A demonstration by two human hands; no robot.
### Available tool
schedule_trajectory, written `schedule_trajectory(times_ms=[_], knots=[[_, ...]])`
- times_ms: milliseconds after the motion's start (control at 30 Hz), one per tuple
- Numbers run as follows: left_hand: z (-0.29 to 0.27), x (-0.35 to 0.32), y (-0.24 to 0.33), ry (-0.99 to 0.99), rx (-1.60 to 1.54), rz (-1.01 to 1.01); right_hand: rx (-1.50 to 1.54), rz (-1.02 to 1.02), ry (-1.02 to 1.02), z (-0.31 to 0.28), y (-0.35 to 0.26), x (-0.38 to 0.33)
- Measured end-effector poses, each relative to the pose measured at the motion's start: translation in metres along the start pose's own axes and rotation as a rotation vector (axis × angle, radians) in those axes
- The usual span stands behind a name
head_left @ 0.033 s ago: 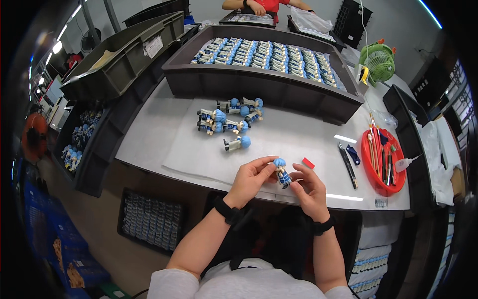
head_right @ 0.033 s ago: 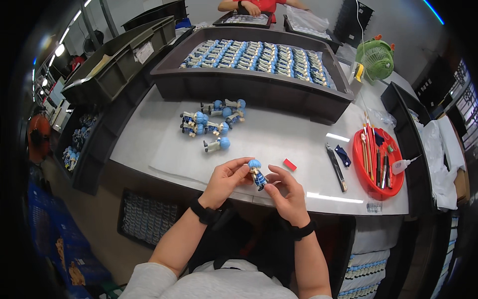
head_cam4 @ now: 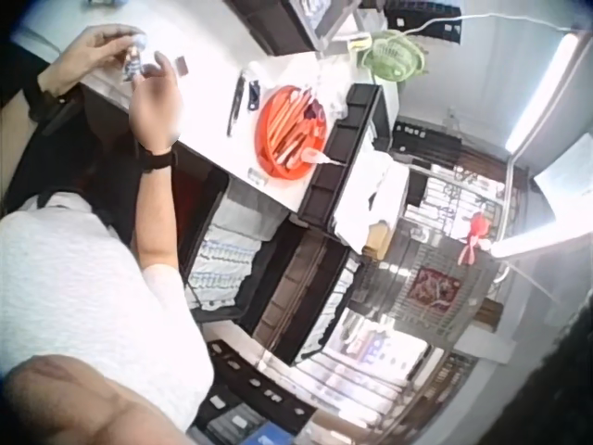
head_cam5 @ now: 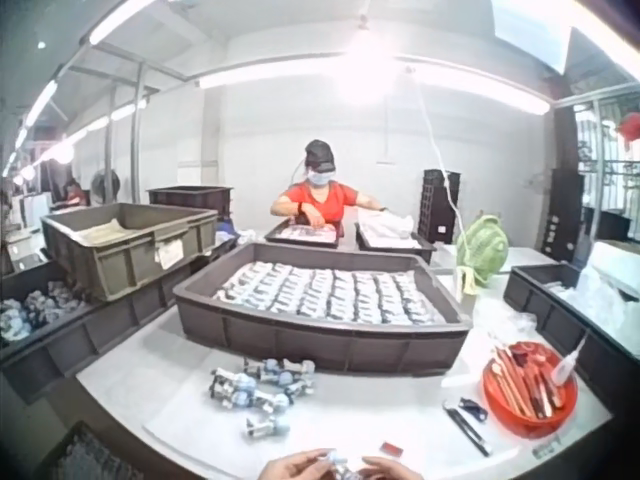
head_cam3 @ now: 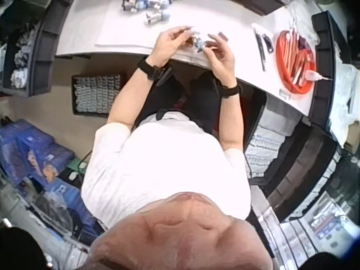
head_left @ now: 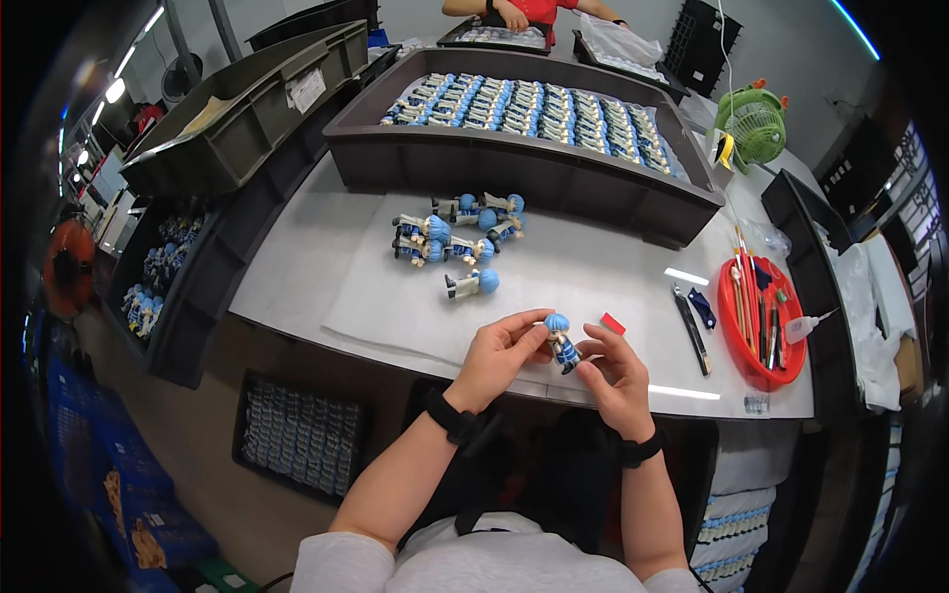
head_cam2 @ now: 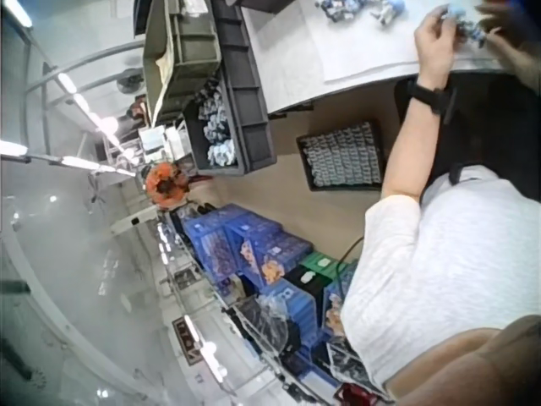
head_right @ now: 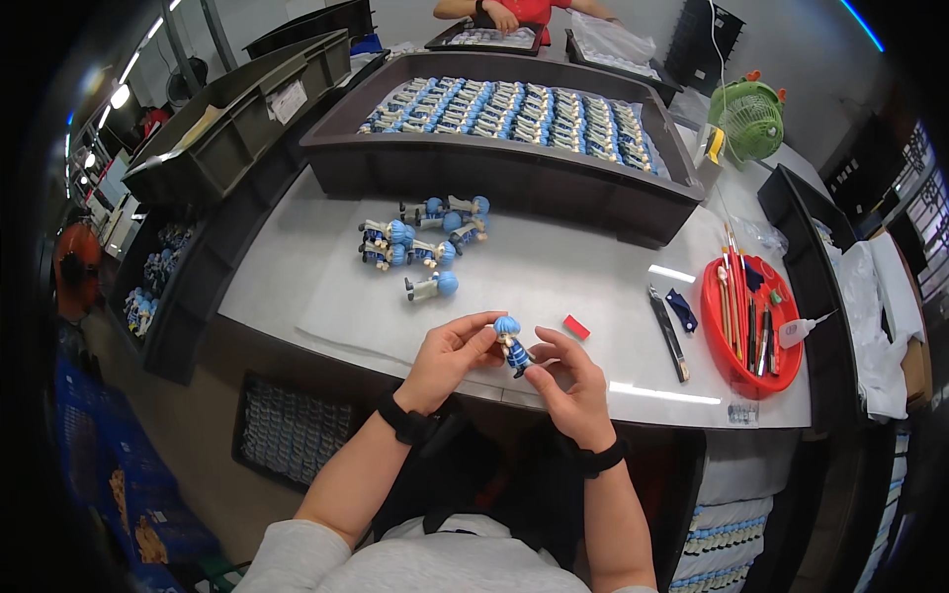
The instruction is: The person repeatedly picks up small blue and white figurines, attaches a cylindrical piece to each, and places the assembled units into a tray. The process is repeated for multiple figurines throughout the clip.
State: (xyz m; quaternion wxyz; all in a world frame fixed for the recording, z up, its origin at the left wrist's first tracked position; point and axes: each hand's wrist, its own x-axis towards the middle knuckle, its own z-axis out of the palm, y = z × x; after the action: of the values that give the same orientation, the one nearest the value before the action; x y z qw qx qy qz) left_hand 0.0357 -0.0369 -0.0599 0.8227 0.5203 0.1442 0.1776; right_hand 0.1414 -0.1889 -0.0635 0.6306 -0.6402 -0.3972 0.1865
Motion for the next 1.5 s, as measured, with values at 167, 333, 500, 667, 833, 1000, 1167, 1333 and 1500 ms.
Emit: schedule_trajectory(times_ms=[167, 333, 500, 667, 833, 1000, 1167, 1333, 1500], knots=[[-0.0002, -0.0008, -0.0009, -0.019, 0.046, 0.035, 0.060, 0.027, 0.002, 0.0004, -0.0019, 0.0001], [-0.0059, -0.0008, -0.0032, -0.047, 0.070, 0.074, -0.008, -0.026, -0.004, -0.0003, 0.0006, 0.0023], [-0.0078, -0.0012, -0.0031, -0.077, 0.014, 0.081, 0.007, 0.047, -0.014, 0.0011, 0.0016, 0.0014], [-0.0073, -0.0011, -0.0057, -0.062, 0.031, 0.082, 0.008, 0.011, -0.015, 0.0014, 0.0030, 0.0017], [-0.0040, -0.0014, -0.0034, -0.043, 0.035, 0.063, 0.018, 0.022, -0.010, -0.0004, 0.0055, 0.0015], [-0.0026, -0.0025, -0.0025, -0.033, 0.049, 0.067, 0.063, 0.058, -0.014, 0.0007, 0.0017, 0.0007], [-0.0039, -0.0020, -0.0049, -0.050, 0.034, 0.087, 0.030, 0.038, -0.021, 0.0004, -0.0007, 0.0015], [-0.0064, -0.0025, -0.0044, -0.050, 0.022, 0.095, 0.020, 0.035, -0.014, 0.0009, -0.0009, 0.0019], [-0.0044, -0.0028, -0.0024, -0.031, 0.042, 0.060, 0.031, 0.028, -0.014, 0.0007, -0.0009, 0.0018]])
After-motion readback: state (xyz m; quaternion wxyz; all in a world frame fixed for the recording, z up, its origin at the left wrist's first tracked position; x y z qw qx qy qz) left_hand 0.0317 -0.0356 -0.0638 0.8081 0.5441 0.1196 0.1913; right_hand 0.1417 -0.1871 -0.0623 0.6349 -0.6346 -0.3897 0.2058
